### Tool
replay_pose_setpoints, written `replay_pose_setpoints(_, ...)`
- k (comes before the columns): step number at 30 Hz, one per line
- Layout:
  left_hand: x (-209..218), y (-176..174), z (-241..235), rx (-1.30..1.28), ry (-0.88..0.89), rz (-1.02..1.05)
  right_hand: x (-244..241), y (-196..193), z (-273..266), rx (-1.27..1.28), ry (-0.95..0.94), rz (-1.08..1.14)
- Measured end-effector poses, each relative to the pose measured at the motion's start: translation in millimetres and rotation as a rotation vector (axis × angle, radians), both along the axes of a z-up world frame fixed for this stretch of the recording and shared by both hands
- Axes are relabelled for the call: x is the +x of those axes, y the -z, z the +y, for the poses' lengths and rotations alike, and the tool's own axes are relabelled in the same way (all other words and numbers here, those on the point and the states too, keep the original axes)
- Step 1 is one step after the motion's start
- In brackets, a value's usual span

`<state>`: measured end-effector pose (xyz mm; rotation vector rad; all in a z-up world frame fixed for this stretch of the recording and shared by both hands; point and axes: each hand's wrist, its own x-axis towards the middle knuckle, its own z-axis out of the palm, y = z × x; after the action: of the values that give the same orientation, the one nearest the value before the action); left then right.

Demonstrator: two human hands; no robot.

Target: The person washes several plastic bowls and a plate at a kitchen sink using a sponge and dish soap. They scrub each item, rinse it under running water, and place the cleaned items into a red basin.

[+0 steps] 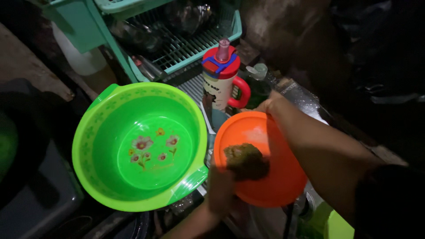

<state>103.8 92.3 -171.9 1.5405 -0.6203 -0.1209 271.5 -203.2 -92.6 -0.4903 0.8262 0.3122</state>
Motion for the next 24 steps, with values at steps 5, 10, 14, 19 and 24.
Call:
replay_pose_setpoints(5,-2.6,-16.3,1.0,-0.083,0.087,0.342,-1.1,0.8,3.4,0.208,0.253,0.040)
replay_pose_setpoints(10,1.0,-89.2,6.2,-0.164,0.057,0.278,-16.1,12.6,-14.5,0.218,0.542,0.016)
replay_pose_setpoints(14,-7.3,-123.8,7.9,-0.321,0.080,0.684,-36.2,10.8,-23.0,0.142,0.546,-0.015)
replay_pose_setpoints(19,-18.5,-105.1,9.8,-0.378,0.119,0.739,-77.7,-3.0,-9.1,-0.091,0.460,-0.085)
replay_pose_setpoints(24,-22.3,-75.9,15.2,-0.207,0.132,0.274,-122.8,-32.4,0.0,-0.039,0.303,-0.376)
